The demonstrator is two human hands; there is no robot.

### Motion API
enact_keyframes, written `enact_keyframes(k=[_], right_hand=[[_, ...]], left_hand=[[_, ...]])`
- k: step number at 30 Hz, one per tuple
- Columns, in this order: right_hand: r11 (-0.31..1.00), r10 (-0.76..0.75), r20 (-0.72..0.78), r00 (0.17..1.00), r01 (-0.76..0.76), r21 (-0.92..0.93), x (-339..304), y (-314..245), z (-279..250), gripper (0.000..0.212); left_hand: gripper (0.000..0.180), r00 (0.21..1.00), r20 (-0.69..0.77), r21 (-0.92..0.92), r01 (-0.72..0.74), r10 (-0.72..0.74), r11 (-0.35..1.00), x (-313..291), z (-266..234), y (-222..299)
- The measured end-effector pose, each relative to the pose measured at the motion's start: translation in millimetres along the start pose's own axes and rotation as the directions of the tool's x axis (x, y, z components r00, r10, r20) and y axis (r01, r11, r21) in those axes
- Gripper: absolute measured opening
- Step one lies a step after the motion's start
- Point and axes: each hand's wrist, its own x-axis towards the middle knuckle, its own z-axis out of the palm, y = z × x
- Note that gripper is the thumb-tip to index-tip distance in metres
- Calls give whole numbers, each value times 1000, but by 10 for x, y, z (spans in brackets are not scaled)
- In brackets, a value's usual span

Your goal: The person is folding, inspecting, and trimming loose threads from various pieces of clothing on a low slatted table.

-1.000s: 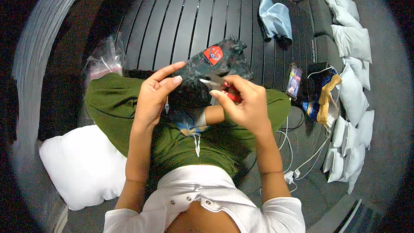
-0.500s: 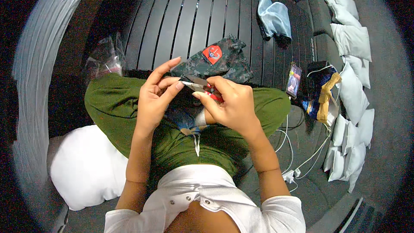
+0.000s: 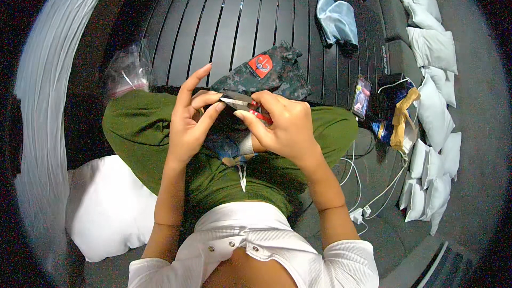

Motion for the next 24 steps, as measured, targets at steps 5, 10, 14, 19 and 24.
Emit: enact_keyframes(k=[5, 10, 14, 19, 24], right_hand=[[999, -41, -20, 999, 41, 19, 21, 22, 30, 22], [999, -53, -21, 998, 53, -1, -5, 51, 21, 21], [990, 78, -44, 996, -73, 122, -15, 45, 16, 20], [898, 268, -41, 962, -234, 372, -65, 103, -59, 17], [891, 258, -46, 965, -219, 397, -87, 69, -20, 17]], left_hand=[[58, 998, -35, -113, 46, -50, 993, -20, -12, -12], [51, 990, -15, -175, 136, -141, 975, -17, -3, 11], [48, 982, -29, -263, 173, -187, 949, -20, -35, 0], [47, 971, 6, -364, 224, -238, 904, -43, -38, 69], [52, 965, 23, -417, 247, -262, 875, -56, -20, 79]])
